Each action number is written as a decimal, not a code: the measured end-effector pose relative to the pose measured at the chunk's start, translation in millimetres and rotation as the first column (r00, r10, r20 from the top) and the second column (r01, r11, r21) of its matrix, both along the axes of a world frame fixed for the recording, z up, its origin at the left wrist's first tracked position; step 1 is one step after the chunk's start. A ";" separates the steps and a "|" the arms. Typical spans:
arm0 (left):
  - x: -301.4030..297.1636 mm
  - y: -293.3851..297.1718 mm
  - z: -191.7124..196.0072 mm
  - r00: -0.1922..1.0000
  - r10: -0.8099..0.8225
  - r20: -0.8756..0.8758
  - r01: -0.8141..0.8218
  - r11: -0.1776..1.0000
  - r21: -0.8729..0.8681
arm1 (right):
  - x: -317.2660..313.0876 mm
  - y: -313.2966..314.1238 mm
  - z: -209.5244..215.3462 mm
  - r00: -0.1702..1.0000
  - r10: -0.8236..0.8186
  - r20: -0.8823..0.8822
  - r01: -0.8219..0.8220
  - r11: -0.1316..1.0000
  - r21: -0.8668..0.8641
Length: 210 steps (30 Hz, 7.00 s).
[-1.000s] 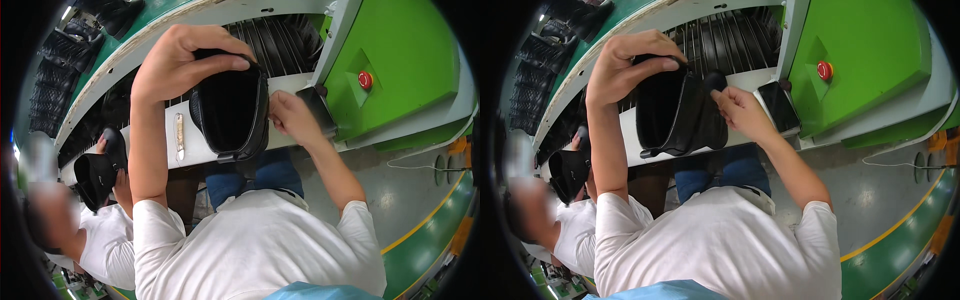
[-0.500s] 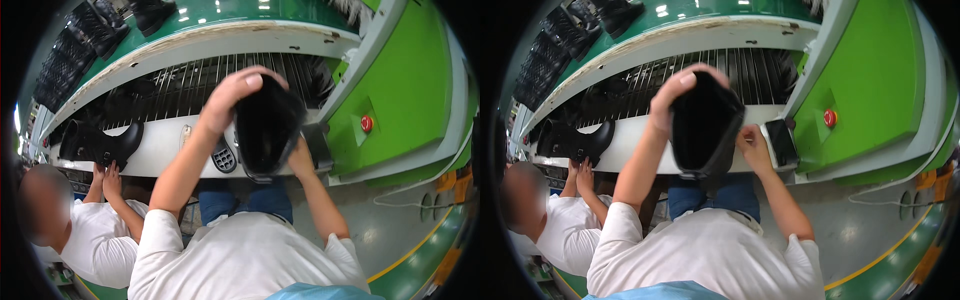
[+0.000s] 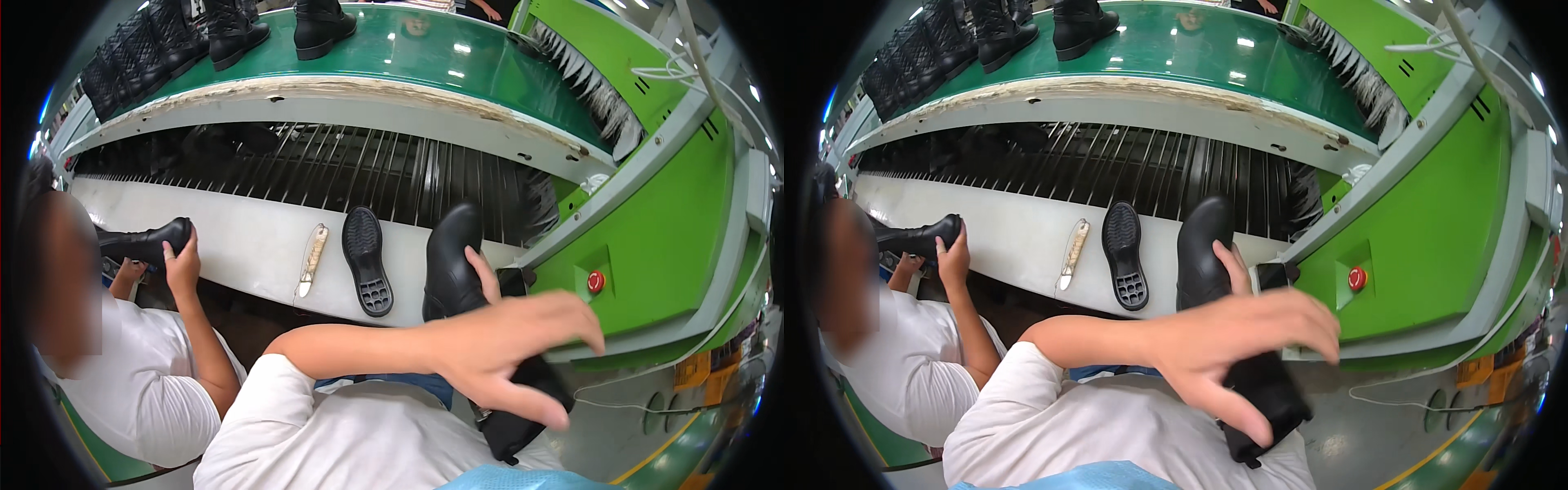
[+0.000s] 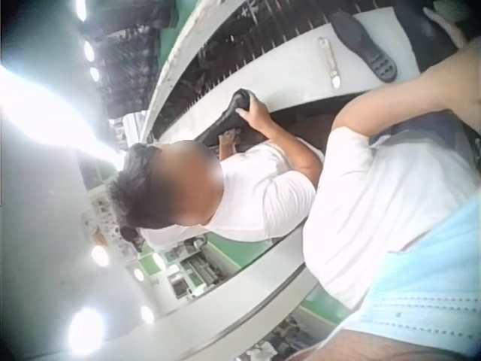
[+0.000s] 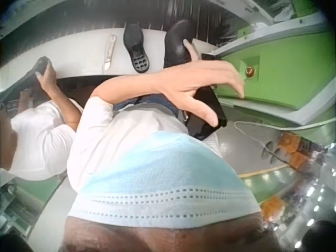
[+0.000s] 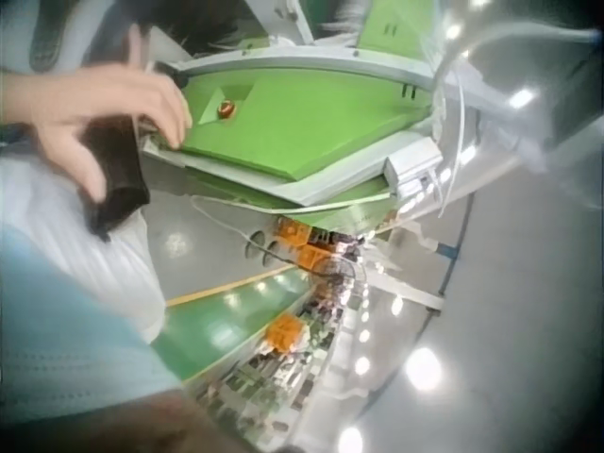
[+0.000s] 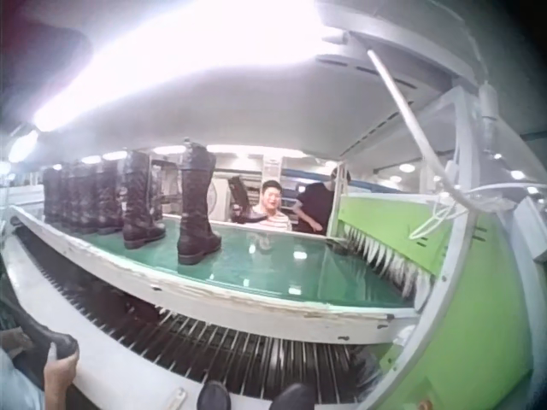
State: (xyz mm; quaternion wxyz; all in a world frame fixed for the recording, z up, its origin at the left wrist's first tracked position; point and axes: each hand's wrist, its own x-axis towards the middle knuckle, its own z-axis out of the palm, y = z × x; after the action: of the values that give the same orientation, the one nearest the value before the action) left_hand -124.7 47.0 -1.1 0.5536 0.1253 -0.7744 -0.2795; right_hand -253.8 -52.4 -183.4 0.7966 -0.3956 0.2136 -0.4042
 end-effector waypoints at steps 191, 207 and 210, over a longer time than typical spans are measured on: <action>95.0 121.9 -227.0 0.907 0.394 0.148 -0.337 0.469 0.816 | -99.4 54.3 -22.7 0.697 -0.577 -0.426 -0.310 0.295 -0.904; 85.0 144.7 -178.2 0.922 0.325 0.212 -0.355 0.487 0.798 | -113.9 63.8 12.8 0.769 -0.300 -0.565 -0.328 0.573 -0.751; 83.5 158.9 -181.2 0.924 0.374 0.077 -0.274 0.509 0.816 | -114.9 55.8 14.9 0.724 -0.279 -0.631 -0.445 0.511 -0.736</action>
State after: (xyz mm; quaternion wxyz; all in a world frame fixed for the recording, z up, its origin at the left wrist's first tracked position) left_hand -41.2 205.8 -182.2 0.5168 0.4921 -0.4894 -0.5012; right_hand -368.7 3.4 -168.5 0.3754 -0.8632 0.2416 -0.2358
